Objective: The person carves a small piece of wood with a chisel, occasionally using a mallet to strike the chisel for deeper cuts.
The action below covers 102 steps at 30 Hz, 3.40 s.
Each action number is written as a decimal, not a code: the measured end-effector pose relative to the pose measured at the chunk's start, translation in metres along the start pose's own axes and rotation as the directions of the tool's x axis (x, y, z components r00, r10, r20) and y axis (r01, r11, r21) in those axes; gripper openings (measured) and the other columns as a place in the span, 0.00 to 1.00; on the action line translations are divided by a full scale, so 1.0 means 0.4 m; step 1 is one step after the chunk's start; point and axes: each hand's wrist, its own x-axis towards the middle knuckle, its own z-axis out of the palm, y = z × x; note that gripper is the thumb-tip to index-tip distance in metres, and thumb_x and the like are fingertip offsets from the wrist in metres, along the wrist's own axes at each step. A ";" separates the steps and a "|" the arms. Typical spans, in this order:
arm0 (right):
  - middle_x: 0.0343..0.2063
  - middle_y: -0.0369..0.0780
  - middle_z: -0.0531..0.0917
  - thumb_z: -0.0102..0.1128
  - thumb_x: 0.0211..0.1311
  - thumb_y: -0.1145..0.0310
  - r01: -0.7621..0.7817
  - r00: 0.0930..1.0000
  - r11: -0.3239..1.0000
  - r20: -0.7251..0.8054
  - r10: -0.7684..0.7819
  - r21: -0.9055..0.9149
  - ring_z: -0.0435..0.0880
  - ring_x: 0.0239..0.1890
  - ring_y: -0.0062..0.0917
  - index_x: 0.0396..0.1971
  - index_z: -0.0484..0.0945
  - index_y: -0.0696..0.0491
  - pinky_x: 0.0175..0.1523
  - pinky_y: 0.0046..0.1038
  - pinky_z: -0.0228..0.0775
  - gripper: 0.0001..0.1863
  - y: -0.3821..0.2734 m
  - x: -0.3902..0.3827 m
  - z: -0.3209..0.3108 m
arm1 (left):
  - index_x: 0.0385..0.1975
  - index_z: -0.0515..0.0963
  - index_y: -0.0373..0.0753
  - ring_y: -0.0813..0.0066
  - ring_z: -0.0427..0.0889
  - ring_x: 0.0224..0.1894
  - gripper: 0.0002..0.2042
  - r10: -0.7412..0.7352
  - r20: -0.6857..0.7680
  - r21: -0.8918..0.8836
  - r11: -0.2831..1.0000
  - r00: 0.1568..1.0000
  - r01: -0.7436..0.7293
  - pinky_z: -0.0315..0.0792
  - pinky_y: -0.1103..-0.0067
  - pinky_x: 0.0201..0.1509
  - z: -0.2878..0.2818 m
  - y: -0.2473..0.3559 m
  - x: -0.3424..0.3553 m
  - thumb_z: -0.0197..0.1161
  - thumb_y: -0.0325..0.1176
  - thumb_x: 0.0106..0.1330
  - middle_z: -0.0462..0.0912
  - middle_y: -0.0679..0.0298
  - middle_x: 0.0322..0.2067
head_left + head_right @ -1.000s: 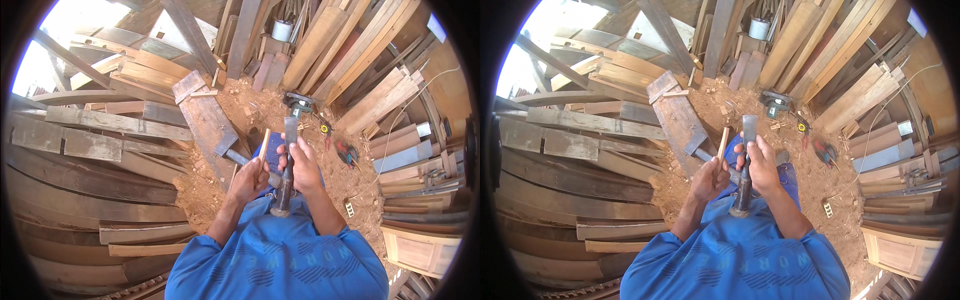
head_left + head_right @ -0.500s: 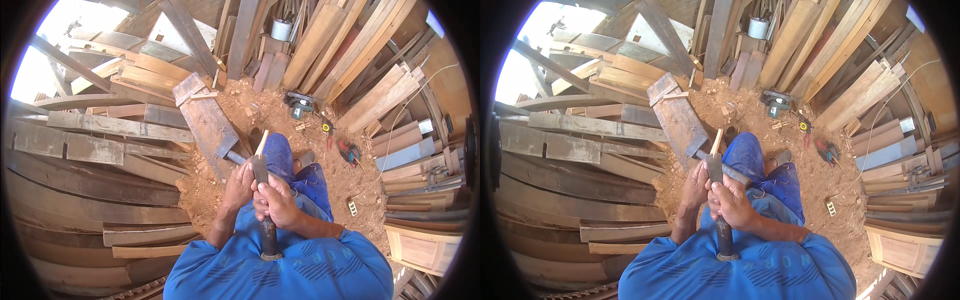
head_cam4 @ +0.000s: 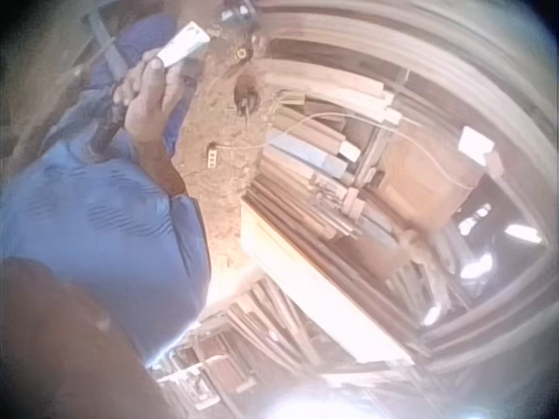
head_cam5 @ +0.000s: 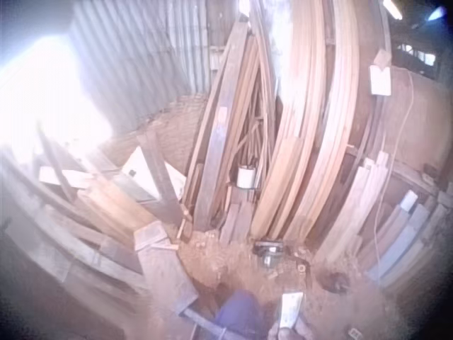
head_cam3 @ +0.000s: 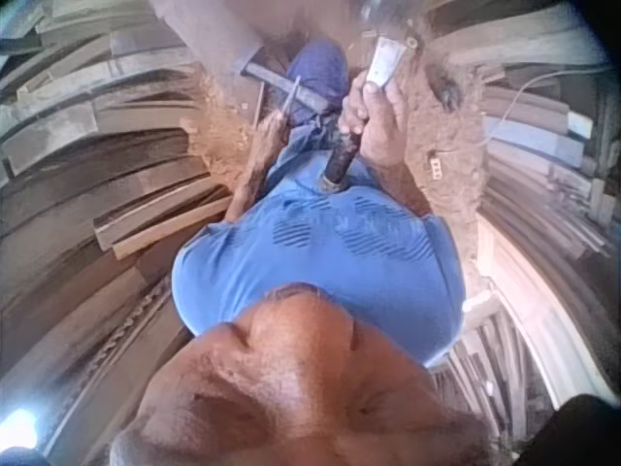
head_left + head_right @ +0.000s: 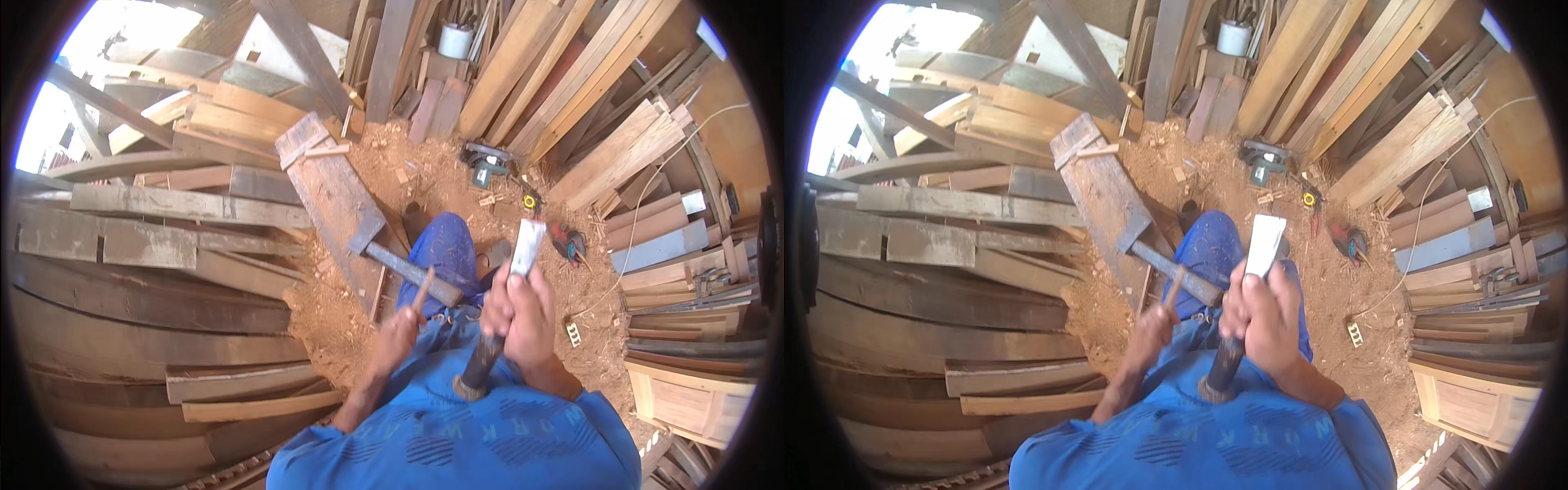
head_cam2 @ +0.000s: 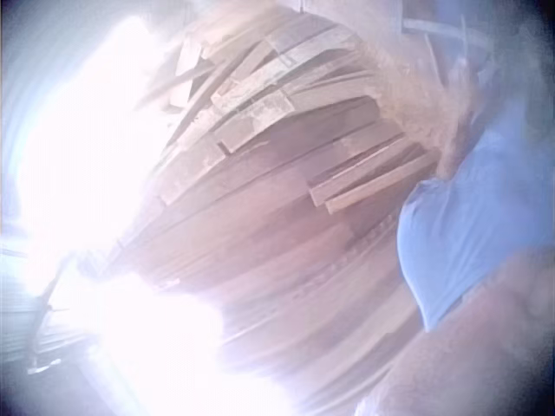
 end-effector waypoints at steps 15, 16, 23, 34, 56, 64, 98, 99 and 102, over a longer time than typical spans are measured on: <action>0.21 0.30 0.65 0.46 0.72 0.64 -0.378 0.921 0.898 0.189 0.340 0.225 0.65 0.18 0.13 0.41 0.68 0.52 0.26 0.24 0.68 0.08 0.090 0.074 0.048 | 0.32 0.71 0.40 0.84 0.57 0.14 0.17 0.136 0.019 -0.680 0.728 0.991 -0.086 0.50 0.84 0.17 0.024 0.196 0.216 0.41 0.44 0.76 0.64 0.73 0.13; 0.21 0.30 0.65 0.46 0.72 0.63 -0.416 0.904 0.883 0.209 0.374 0.219 0.65 0.18 0.13 0.41 0.68 0.52 0.26 0.24 0.68 0.08 0.100 0.067 0.056 | 0.31 0.72 0.40 0.84 0.57 0.13 0.17 0.102 -0.066 -0.620 0.775 0.993 -0.121 0.49 0.84 0.17 0.030 0.209 0.217 0.41 0.44 0.76 0.64 0.74 0.13; 0.19 0.29 0.62 0.46 0.71 0.63 -0.492 0.855 0.861 0.254 0.452 0.125 0.61 0.15 0.12 0.39 0.68 0.52 0.23 0.23 0.66 0.08 0.155 0.021 0.082 | 0.28 0.70 0.40 0.86 0.63 0.23 0.17 0.279 -0.105 -0.174 0.940 0.954 -0.294 0.60 0.84 0.26 -0.025 0.227 0.210 0.40 0.42 0.76 0.66 0.73 0.19; 0.17 0.30 0.61 0.44 0.72 0.63 -0.324 0.935 0.946 0.154 0.320 0.002 0.60 0.14 0.13 0.38 0.67 0.53 0.20 0.24 0.65 0.09 0.112 -0.007 0.079 | 0.27 0.71 0.37 0.81 0.67 0.22 0.17 0.399 -0.131 -0.051 0.912 0.908 -0.408 0.64 0.78 0.27 0.010 0.215 0.101 0.41 0.38 0.76 0.70 0.69 0.19; 0.18 0.30 0.61 0.45 0.72 0.63 -0.417 0.882 0.908 0.253 0.397 0.032 0.61 0.14 0.13 0.39 0.68 0.52 0.22 0.23 0.66 0.08 0.128 0.016 0.104 | 0.26 0.70 0.36 0.76 0.67 0.19 0.16 0.534 -0.170 0.082 0.845 0.828 -0.529 0.62 0.76 0.24 -0.030 0.236 0.164 0.42 0.36 0.76 0.69 0.64 0.17; 0.17 0.29 0.64 0.42 0.73 0.66 -0.352 0.924 0.935 0.180 0.338 0.050 0.62 0.15 0.12 0.39 0.67 0.54 0.20 0.21 0.65 0.08 0.113 0.001 0.097 | 0.25 0.69 0.35 0.60 0.71 0.19 0.14 0.511 -0.149 0.164 0.857 0.846 -0.488 0.64 0.68 0.25 -0.021 0.214 0.085 0.43 0.33 0.74 0.70 0.55 0.17; 0.16 0.30 0.61 0.41 0.72 0.65 -0.079 0.989 0.993 0.120 0.089 -0.087 0.59 0.12 0.13 0.38 0.65 0.53 0.19 0.23 0.63 0.07 0.079 -0.010 0.093 | 0.27 0.70 0.42 0.86 0.64 0.22 0.22 0.193 0.203 -0.348 0.930 0.960 -0.113 0.60 0.84 0.24 0.008 0.078 0.040 0.38 0.49 0.77 0.69 0.72 0.19; 0.16 0.31 0.61 0.41 0.72 0.66 0.058 0.992 0.989 0.119 -0.042 -0.134 0.59 0.12 0.13 0.38 0.65 0.53 0.19 0.23 0.63 0.07 0.050 -0.012 0.094 | 0.27 0.70 0.42 0.86 0.64 0.21 0.21 0.210 0.247 -0.223 0.962 0.946 -0.155 0.60 0.84 0.24 0.010 0.031 0.028 0.38 0.49 0.77 0.68 0.73 0.19; 0.15 0.30 0.65 0.45 0.71 0.65 0.025 0.993 0.999 0.112 -0.022 -0.026 0.63 0.14 0.12 0.40 0.68 0.57 0.20 0.19 0.63 0.10 0.000 0.037 0.058 | 0.26 0.69 0.43 0.84 0.62 0.17 0.20 -0.234 0.142 -0.382 0.883 0.962 0.272 0.57 0.83 0.19 0.006 -0.007 -0.043 0.41 0.48 0.76 0.65 0.73 0.16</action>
